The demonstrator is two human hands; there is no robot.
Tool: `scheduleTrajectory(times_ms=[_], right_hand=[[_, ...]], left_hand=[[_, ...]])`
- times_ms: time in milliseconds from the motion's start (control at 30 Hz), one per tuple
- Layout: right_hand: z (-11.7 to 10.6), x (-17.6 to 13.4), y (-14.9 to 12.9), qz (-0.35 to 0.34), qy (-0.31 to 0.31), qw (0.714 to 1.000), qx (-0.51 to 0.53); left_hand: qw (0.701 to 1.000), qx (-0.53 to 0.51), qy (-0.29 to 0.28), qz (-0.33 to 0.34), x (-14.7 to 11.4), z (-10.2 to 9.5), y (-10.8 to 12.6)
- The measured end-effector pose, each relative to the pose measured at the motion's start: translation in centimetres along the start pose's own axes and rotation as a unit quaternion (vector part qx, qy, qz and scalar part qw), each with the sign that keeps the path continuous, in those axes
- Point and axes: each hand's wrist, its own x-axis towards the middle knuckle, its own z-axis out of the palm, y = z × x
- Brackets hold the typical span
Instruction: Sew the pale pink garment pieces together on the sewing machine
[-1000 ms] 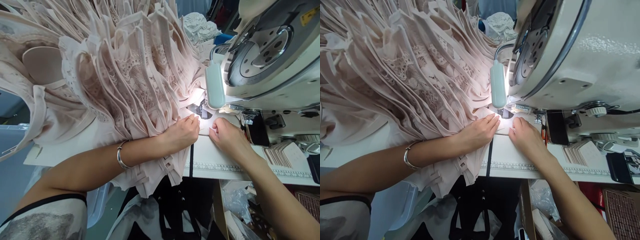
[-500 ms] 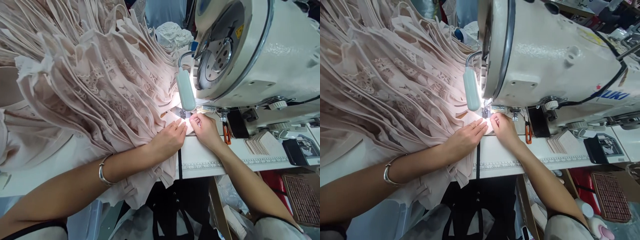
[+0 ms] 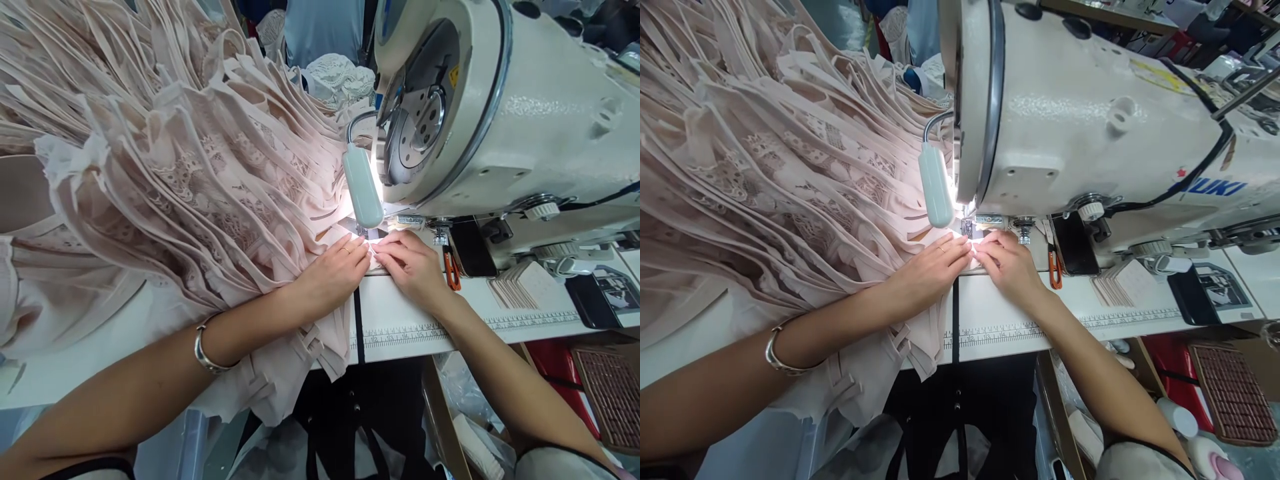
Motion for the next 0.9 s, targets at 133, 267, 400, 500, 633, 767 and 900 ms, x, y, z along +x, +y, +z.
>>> scheduleTrajectory(times_ms=[133,267,400,500,633,767,900], right_hand=[[0.3,-0.4,-0.6,-0.078,-0.042,0.989,-0.119],[0.3,0.1,-1.1,-0.103,-0.094,0.969,-0.202],[-0.3,0.7,0.1,-0.101,-0.118,0.973,-0.173],[-0.5,0.8,1.7,-0.067,-0.134,0.976,-0.157],[-0.1,0.7,2.8,-0.032,-0.143,0.978,-0.145],[0.3,0.5,2.8,-0.022,-0.123,0.982,-0.145],[0.5,0.5,2.7,-0.018,-0.108,0.984,-0.141]], left_hand=[[0.997,0.017,-0.009,-0.073,0.2,-0.6,0.4],[0.998,0.024,-0.028,-0.058,0.6,-0.9,1.0],[0.999,0.022,-0.012,-0.029,0.9,-0.4,1.2],[0.999,0.032,-0.002,-0.015,1.0,0.1,1.1],[0.999,0.044,0.006,-0.019,1.0,0.5,1.2],[0.999,0.03,0.001,-0.026,1.1,0.5,1.3],[0.999,0.018,0.001,-0.028,1.2,0.4,1.0]])
